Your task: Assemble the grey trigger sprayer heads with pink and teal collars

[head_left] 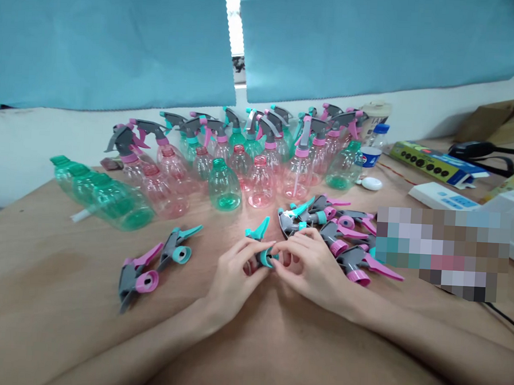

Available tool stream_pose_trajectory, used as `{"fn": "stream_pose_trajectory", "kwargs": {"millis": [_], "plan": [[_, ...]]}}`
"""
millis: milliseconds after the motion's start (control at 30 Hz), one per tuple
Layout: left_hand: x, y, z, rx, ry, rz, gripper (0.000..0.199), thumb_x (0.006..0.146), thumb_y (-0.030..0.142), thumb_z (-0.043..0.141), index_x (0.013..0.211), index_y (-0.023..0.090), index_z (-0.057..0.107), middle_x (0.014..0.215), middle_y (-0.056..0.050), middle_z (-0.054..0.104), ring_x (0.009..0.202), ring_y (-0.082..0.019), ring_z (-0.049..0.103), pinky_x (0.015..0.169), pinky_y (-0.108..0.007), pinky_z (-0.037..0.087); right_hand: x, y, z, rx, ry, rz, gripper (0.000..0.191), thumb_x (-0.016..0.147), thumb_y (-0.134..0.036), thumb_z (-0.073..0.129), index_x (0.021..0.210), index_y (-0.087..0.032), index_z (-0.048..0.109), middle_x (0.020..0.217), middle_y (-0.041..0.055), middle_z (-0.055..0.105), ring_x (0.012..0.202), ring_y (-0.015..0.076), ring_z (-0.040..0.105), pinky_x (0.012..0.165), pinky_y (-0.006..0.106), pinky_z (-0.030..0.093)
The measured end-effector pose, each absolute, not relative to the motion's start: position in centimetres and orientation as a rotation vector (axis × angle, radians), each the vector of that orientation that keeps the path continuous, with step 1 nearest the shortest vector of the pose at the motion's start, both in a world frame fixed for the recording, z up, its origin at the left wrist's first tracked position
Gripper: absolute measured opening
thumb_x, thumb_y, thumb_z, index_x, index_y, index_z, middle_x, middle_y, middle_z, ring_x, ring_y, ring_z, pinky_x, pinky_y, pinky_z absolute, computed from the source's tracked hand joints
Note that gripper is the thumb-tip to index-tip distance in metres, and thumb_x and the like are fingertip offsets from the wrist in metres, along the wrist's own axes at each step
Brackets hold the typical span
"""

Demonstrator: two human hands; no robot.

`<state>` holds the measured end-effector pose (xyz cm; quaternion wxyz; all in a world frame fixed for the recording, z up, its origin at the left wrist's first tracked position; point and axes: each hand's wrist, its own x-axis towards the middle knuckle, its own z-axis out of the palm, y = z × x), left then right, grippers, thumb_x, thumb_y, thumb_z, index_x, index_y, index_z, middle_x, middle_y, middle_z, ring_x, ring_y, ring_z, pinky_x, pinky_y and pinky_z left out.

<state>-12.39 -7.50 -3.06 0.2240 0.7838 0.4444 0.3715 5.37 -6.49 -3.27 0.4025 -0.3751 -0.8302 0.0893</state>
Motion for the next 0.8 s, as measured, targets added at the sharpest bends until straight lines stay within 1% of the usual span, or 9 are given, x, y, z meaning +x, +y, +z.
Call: {"fn": "stream_pose_trajectory", "kwargs": {"millis": [67,233,333,467,533,667,800], "plan": [[-12.4,-7.5,-3.1,2.167,1.229,1.032,0.028,0.078,0.008,0.063,0.103,0.023,0.064,0.087,0.001,0.059,0.062,-0.009,0.052,0.060,-0.021,0.047,5.4,-6.5,-3.3,-0.938,-2.084,0.222,0.006,0.083,-0.017,0.056,0.082,-0.019,0.061,0.065,-0.0026,0.064,0.062,0.0126,0.057,0.080,0.033,0.036],[-12.3,-7.7,-3.0,2.178,1.217,1.040,0.025,0.082,0.018,0.063,0.106,0.023,0.063,0.084,0.000,0.060,0.062,-0.010,0.053,0.059,-0.021,0.047,5.4,-6.6,-3.4,-0.892,-2.023,0.289,0.009,0.087,-0.020,0.054,0.082,-0.020,0.062,0.058,-0.0038,0.059,0.058,0.0129,0.054,0.074,0.032,0.040],[-12.3,-7.8,-2.9,2.159,1.232,1.073,0.024,0.082,0.022,0.065,0.106,0.022,0.063,0.086,-0.001,0.061,0.064,-0.011,0.055,0.059,-0.022,0.047,5.6,-6.7,-3.4,-0.854,-1.944,0.370,0.008,0.088,-0.022,0.053,0.085,-0.021,0.060,0.059,-0.0030,0.058,0.063,0.0150,0.054,0.072,0.033,0.043],[-12.2,-7.9,-2.9,2.114,1.253,1.131,0.024,0.081,0.024,0.067,0.105,0.021,0.063,0.091,-0.002,0.063,0.071,-0.013,0.059,0.062,-0.023,0.049,5.7,-7.0,-3.4,-0.851,-1.900,0.399,0.010,0.090,-0.024,0.049,0.087,-0.021,0.058,0.061,-0.0012,0.057,0.068,0.0171,0.055,0.070,0.033,0.045],[-12.1,-8.0,-3.0,2.107,1.261,1.130,0.025,0.080,0.022,0.067,0.105,0.021,0.062,0.091,-0.002,0.064,0.069,-0.012,0.058,0.061,-0.022,0.048,5.7,-7.2,-3.4,-0.866,-1.887,0.403,0.011,0.091,-0.025,0.047,0.088,-0.020,0.057,0.066,0.0006,0.060,0.070,0.0172,0.056,0.067,0.032,0.046],[-12.2,-8.3,-2.9,2.056,1.302,1.124,0.030,0.078,0.023,0.069,0.107,0.020,0.059,0.085,0.000,0.066,0.057,-0.009,0.053,0.057,-0.021,0.047,5.6,-7.4,-3.7,-0.862,-1.879,0.421,0.012,0.093,-0.027,0.046,0.091,-0.020,0.055,0.076,0.0024,0.062,0.068,0.0157,0.056,0.065,0.031,0.047],[-13.6,-9.0,-1.7,2.125,1.368,1.113,0.022,0.080,0.025,0.068,0.100,0.020,0.062,0.073,0.003,0.064,0.053,-0.009,0.051,0.054,-0.020,0.045,5.7,-7.5,-4.3,-0.882,-1.896,0.459,0.010,0.093,-0.028,0.047,0.093,-0.021,0.054,0.080,0.0036,0.061,0.072,0.0167,0.057,0.064,0.031,0.048]]}}
